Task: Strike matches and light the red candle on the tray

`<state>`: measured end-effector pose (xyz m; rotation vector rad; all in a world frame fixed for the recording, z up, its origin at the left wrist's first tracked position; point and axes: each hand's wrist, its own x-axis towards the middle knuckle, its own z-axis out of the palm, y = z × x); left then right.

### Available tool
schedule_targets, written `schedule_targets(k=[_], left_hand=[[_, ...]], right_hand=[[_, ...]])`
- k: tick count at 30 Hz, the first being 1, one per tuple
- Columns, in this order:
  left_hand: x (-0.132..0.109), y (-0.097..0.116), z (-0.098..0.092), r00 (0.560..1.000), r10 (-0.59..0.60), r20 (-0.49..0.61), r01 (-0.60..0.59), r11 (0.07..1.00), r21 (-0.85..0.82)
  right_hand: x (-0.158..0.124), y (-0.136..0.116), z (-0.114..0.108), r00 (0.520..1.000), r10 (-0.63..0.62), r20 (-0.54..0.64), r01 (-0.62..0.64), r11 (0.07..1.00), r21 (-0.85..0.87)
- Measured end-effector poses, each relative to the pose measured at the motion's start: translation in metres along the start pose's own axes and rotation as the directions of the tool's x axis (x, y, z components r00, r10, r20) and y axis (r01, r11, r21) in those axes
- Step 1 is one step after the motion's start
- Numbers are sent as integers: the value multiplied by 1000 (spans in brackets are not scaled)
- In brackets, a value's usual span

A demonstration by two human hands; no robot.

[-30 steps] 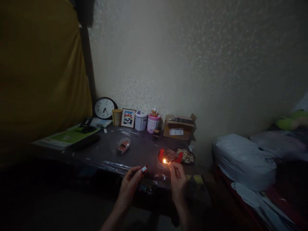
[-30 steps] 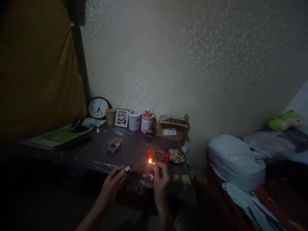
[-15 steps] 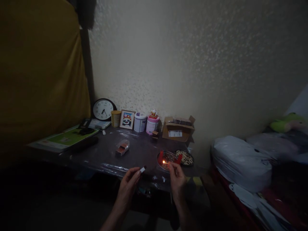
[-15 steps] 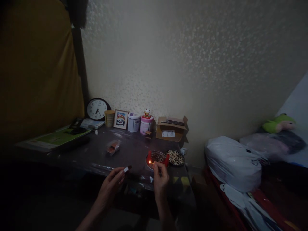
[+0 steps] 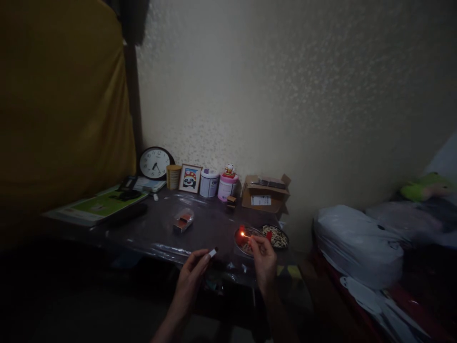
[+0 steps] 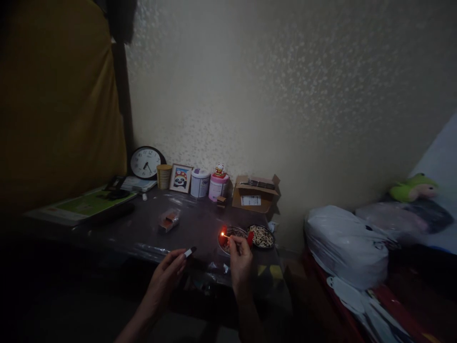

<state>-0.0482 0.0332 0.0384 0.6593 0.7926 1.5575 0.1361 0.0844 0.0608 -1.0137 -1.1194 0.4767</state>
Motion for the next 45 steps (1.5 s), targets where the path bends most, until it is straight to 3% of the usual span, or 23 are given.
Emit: schedule_targets(k=[17, 45], left_hand=[[5, -6, -5, 1000, -7, 9, 7, 1000, -22], [1, -2, -1, 1000, 17, -19, -17, 999, 35]], right_hand=[[21, 7, 10, 997, 1, -78, -4, 999, -42], [26, 18, 17, 996, 64, -62, -66, 997, -30]])
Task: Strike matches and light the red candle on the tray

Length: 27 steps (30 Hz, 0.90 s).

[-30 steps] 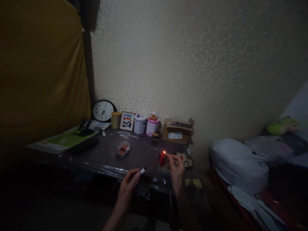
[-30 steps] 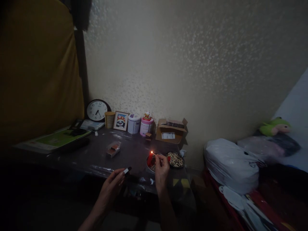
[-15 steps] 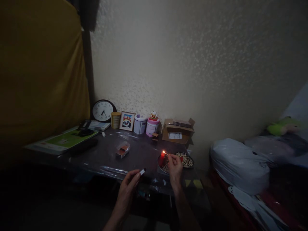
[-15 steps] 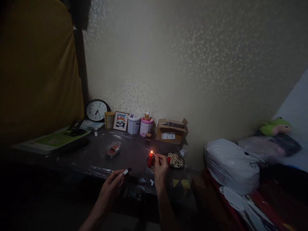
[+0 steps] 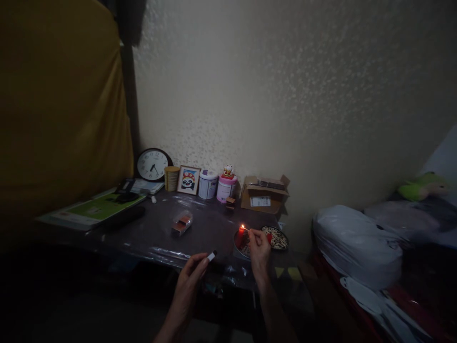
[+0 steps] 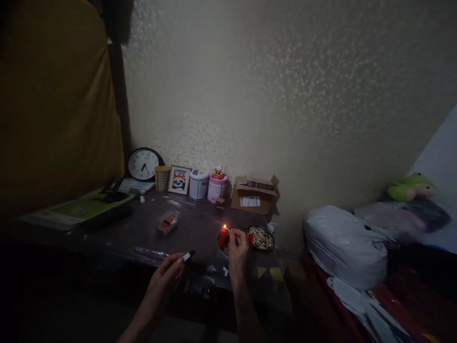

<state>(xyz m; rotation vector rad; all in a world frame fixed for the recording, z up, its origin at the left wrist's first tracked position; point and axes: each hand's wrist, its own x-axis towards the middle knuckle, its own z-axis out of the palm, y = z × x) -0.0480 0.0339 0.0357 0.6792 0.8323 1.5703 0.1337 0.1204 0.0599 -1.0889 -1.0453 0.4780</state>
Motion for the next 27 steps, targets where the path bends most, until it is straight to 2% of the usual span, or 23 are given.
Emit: schedule_targets(k=[5, 27], left_hand=[[2, -1, -2, 999, -38, 4, 38, 999, -16], [-3, 4, 2, 1000, -12, 4, 12, 1000, -9]], right_hand=[[0, -2, 1, 1000, 6, 2, -6, 1000, -4], [0, -5, 1, 999, 38, -1, -38, 999, 14]])
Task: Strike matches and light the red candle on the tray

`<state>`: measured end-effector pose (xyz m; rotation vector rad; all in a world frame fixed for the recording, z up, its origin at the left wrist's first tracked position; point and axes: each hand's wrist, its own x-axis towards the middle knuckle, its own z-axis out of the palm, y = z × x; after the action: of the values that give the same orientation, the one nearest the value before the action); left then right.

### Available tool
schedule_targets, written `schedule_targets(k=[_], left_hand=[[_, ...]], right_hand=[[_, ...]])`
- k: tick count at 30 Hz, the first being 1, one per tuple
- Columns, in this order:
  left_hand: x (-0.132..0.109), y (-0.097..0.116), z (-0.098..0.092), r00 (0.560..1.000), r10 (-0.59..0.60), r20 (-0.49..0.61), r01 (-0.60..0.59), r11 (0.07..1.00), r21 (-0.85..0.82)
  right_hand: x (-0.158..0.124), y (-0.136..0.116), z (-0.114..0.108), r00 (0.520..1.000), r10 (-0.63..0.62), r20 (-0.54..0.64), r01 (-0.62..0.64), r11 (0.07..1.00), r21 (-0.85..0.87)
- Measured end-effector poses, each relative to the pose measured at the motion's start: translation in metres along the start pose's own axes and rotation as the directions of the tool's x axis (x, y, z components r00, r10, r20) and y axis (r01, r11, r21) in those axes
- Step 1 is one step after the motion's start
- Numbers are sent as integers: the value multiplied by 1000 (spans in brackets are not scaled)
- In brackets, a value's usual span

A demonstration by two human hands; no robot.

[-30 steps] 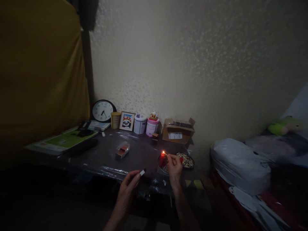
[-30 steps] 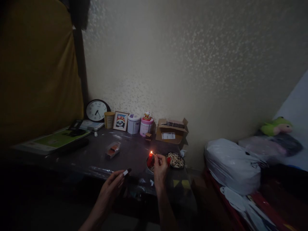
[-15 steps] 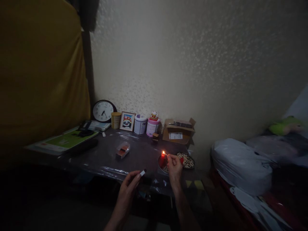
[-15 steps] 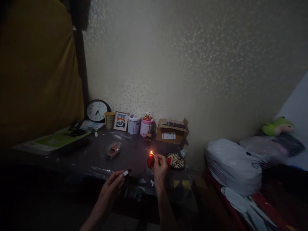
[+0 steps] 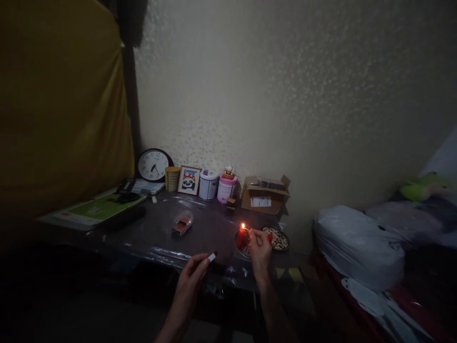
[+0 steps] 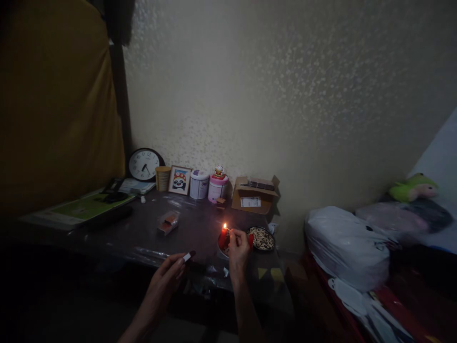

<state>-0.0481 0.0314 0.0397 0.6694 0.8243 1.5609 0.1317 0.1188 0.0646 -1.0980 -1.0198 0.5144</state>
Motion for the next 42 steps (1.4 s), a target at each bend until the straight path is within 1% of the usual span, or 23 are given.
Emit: schedule_targets(k=[5, 9, 12, 15, 19, 21, 22, 23, 24, 25, 26, 28, 29, 30, 31, 33, 34, 36, 39, 42], left_hand=[[1, 0, 1, 1000, -4, 1, 4, 1000, 5], [1, 1, 2, 999, -19, 31, 20, 999, -26], [2, -1, 1, 1000, -14, 23, 15, 1000, -23], [3, -3, -2, 1000, -15, 15, 16, 1000, -15], [6, -6, -5, 1000, -14, 15, 14, 1000, -3], [6, -7, -6, 1000, 6, 5, -6, 1000, 1], [6, -6, -6, 1000, 13, 1, -13, 1000, 1], [6, -6, -5, 1000, 14, 3, -14, 1000, 0], [5, -5, -5, 1000, 11, 7, -11, 1000, -3], [5, -4, -5, 1000, 2, 14, -2, 1000, -5], [4, -4, -4, 1000, -8, 21, 8, 1000, -7], [3, -3, -4, 999, -25, 24, 25, 1000, -11], [3, -3, -3, 999, -34, 26, 35, 999, -9], [3, -4, -3, 999, -39, 26, 39, 999, -6], [3, -4, -3, 999, -43, 31, 43, 999, 1], [2, -5, -2, 998, -51, 44, 51, 999, 13], [1, -5, -2, 997, -54, 50, 54, 998, 17], [1, -6, -1, 996, -65, 54, 64, 998, 20], [2, -7, -2, 996, -67, 51, 66, 998, 18], [4, -10, -3, 998, -41, 50, 40, 999, 27]], right_hand=[[-3, -5, 0, 1000, -12, -8, 12, 1000, 15], [-5, -13, -4, 999, -42, -14, 42, 999, 23], [-5, -23, -8, 999, -36, -18, 37, 998, 55], [-4, -39, -14, 1000, -24, -18, 26, 993, 118], [-3, -70, -30, 998, -21, 57, 7, 972, 235], [1, -83, -44, 995, -24, 97, -8, 948, 317], [3, -87, -53, 993, -26, 117, -15, 941, 337], [7, -88, -62, 991, -22, 133, -21, 949, 314], [12, -87, -73, 990, -12, 143, -23, 970, 243], [17, -84, -84, 990, 1, 144, -19, 992, 128], [23, -80, -96, 994, 7, 112, -4, 1000, -30], [33, -69, -122, 1000, 5, 29, 1, 983, -184], [37, -64, -134, 1000, -12, -21, 5, 955, -297], [40, -60, -146, 996, -35, -76, 7, 940, -342], [43, -57, -156, 997, -27, -73, 2, 944, -330], [46, -52, -170, 999, -22, -39, 12, 968, -251], [47, -49, -174, 1000, -14, -12, 11, 975, -222], [49, -42, -177, 1000, -4, 0, 4, 971, -240], [53, -27, -178, 998, 5, -60, -23, 950, -312], [57, -11, -180, 990, 4, -142, -50, 946, -319]])
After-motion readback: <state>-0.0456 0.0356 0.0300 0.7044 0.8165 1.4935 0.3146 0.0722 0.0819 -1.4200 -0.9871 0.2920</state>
